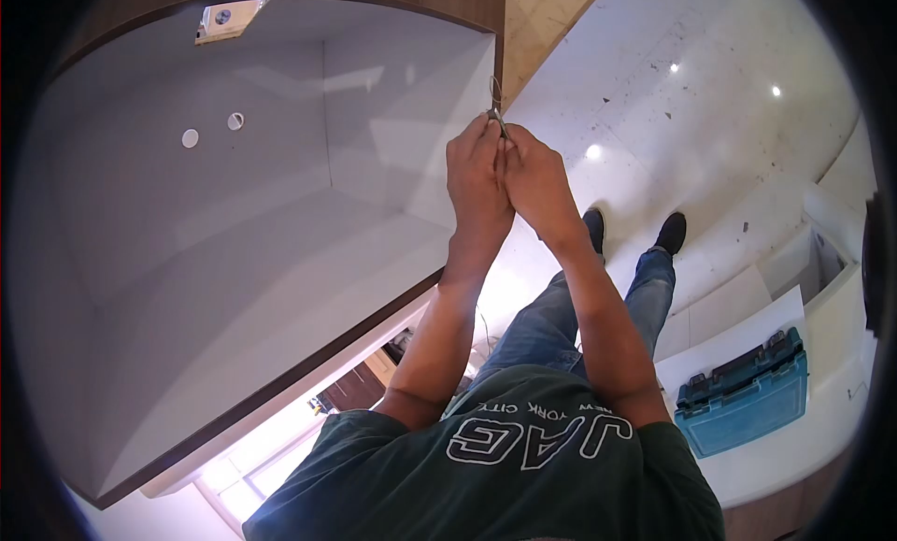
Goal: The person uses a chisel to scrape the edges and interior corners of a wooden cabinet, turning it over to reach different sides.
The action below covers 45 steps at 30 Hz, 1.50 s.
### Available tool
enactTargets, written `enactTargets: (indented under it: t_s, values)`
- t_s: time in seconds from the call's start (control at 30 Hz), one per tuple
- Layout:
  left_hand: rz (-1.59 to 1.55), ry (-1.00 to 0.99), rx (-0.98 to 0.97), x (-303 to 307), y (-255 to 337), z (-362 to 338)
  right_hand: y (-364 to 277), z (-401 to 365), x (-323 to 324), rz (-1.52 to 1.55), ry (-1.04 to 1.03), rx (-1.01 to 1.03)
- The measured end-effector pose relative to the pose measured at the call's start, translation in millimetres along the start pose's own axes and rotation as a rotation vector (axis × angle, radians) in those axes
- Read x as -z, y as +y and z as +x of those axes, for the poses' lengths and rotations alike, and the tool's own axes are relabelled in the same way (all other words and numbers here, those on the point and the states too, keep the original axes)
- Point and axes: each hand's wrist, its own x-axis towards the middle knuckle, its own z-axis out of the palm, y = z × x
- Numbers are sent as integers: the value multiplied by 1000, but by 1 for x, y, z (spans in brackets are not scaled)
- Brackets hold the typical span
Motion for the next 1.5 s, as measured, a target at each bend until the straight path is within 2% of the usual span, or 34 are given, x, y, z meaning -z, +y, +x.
enactTargets:
  t_s: [0.33, 0.63, 0.93, 1.13, 1.33, 1.4, 1.5]
  values:
    - [39, 5, 16, -6, -1, 4, 0, 5, -1, -2, 16, -6]
    - [-86, 73, 120, -20, -10, -3, -7, 5, -4, -2, 33, -68]
    - [-141, 79, 149, -20, -7, 5, -6, 13, -4, -50, 50, -6]
    - [-53, 116, 79, -29, -13, 23, -4, 37, -3, -108, 74, 50]
    - [-70, 79, 126, -21, -8, 11, -12, 22, 2, -108, 58, 42]
    - [-154, 39, 229, -18, -5, 5, -9, 18, 1, -152, 17, 15]
    - [-109, 32, 199, -16, -6, 4, -8, 16, -1, -166, 24, -3]
